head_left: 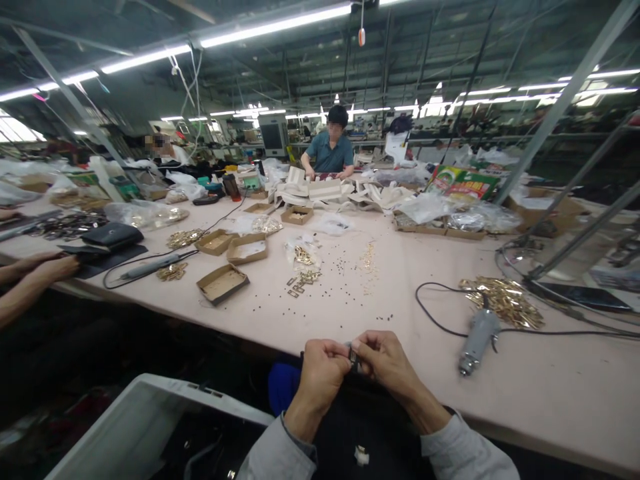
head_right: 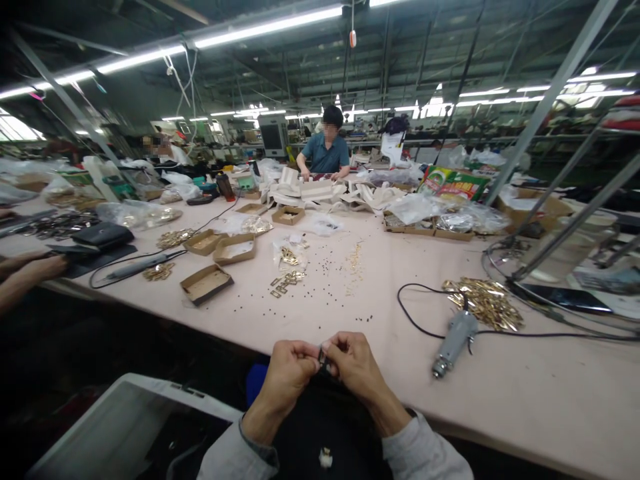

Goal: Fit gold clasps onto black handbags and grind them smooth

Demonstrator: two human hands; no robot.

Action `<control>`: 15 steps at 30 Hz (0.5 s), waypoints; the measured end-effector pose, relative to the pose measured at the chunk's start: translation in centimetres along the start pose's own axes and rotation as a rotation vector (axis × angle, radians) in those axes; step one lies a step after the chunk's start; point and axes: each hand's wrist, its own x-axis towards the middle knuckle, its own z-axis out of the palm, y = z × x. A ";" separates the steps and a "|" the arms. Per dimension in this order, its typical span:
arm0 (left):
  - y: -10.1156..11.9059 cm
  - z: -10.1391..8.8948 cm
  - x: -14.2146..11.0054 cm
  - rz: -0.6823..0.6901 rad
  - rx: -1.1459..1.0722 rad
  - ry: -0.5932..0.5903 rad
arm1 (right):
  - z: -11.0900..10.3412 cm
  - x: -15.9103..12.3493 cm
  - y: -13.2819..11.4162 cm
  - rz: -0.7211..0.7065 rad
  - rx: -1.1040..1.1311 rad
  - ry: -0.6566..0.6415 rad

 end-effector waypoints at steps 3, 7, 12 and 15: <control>-0.1 0.1 -0.2 0.025 0.018 0.021 | 0.0 -0.3 -0.2 -0.040 -0.087 -0.017; -0.9 0.0 -0.6 0.053 0.034 0.087 | -0.3 -0.1 -1.5 -0.017 -0.189 -0.080; -1.6 -1.5 -1.7 0.097 0.075 0.177 | -1.5 3.5 -6.6 -0.055 -0.435 -0.284; -1.0 -2.8 -3.0 0.119 0.135 0.227 | -0.9 8.5 -9.0 -0.199 -0.721 -0.122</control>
